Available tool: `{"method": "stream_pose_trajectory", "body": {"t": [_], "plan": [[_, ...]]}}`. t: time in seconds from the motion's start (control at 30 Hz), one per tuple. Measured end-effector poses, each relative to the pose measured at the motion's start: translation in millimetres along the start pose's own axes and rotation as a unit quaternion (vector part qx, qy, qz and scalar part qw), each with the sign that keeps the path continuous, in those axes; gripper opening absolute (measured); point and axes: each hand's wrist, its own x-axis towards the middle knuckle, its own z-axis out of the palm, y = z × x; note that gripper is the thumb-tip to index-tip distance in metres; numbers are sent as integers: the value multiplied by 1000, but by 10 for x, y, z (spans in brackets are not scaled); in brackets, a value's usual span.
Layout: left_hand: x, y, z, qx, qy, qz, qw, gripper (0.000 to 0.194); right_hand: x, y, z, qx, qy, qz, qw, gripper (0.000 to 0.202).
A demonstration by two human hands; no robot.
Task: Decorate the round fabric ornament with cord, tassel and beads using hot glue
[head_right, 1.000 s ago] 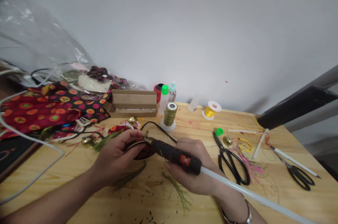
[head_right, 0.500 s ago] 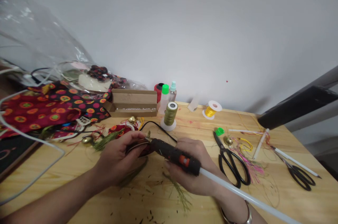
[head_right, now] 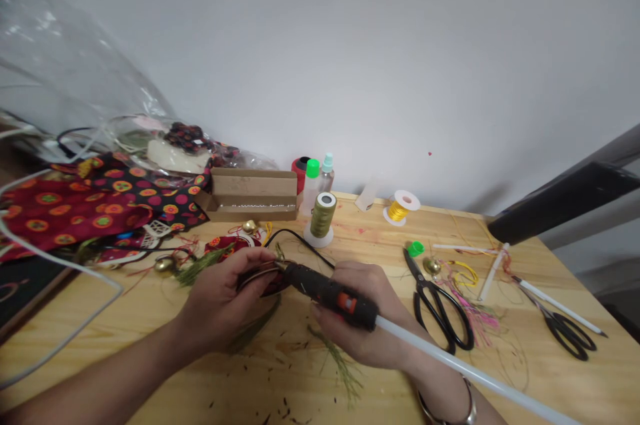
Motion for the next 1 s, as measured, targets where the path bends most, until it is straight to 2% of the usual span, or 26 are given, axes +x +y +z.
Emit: {"method": "stream_pose_trajectory", "body": {"t": [0.37, 0.6, 0.77, 1.0], "plan": [[7, -42, 27, -34, 15, 31, 999, 16, -16, 7, 3, 1, 7, -8, 1000, 26], [13, -34, 3, -3, 15, 129, 991, 48, -19, 6, 2, 6, 8, -14, 1000, 25], [10, -76, -2, 15, 6, 166, 986, 44, -5, -6, -5, 11, 1, -12, 1000, 24], [19, -84, -11, 51, 20, 168, 984, 39, 3, -23, -20, 3, 2, -9, 1000, 25]]}}
